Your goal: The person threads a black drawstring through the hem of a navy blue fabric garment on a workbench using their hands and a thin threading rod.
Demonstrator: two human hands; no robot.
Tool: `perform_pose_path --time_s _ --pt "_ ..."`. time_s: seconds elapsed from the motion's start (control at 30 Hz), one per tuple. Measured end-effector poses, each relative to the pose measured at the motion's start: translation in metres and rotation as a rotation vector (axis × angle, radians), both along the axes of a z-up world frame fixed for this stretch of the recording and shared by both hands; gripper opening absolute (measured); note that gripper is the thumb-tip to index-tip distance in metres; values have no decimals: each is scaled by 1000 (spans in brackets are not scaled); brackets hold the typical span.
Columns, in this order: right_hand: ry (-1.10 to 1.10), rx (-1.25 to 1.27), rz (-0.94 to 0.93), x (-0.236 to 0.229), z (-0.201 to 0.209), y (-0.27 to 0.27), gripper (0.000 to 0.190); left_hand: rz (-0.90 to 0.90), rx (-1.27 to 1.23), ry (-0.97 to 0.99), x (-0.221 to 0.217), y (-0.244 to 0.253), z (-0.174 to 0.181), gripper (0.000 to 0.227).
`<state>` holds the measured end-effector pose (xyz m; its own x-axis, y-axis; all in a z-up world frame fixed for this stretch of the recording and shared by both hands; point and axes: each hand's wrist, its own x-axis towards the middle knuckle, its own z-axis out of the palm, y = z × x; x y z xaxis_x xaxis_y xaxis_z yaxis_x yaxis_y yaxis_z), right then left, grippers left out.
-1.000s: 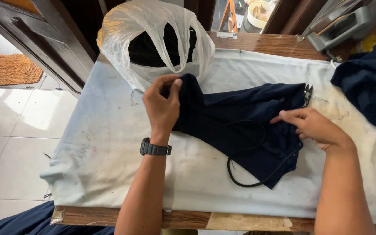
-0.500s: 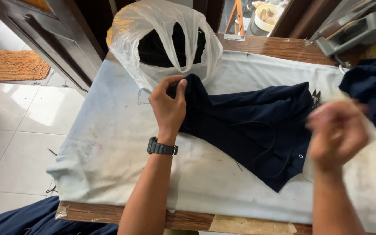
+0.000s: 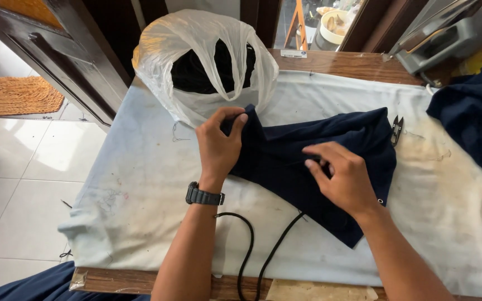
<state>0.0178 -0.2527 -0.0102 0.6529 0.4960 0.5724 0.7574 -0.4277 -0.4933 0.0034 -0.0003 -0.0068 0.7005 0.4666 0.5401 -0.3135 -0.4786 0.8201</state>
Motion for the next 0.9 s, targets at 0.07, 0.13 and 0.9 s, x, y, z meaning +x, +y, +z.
perform_pose_path --time_s 0.07,0.13,0.9 --pt "49 -278 -270 22 -32 -16 33 -117 61 -1 -1 -2 3 7" --pt "82 -322 -248 22 -33 -15 35 -161 90 -40 -4 -11 5 9" --pt "58 186 37 2 -3 3 14 -757 155 105 -22 -44 27 15"
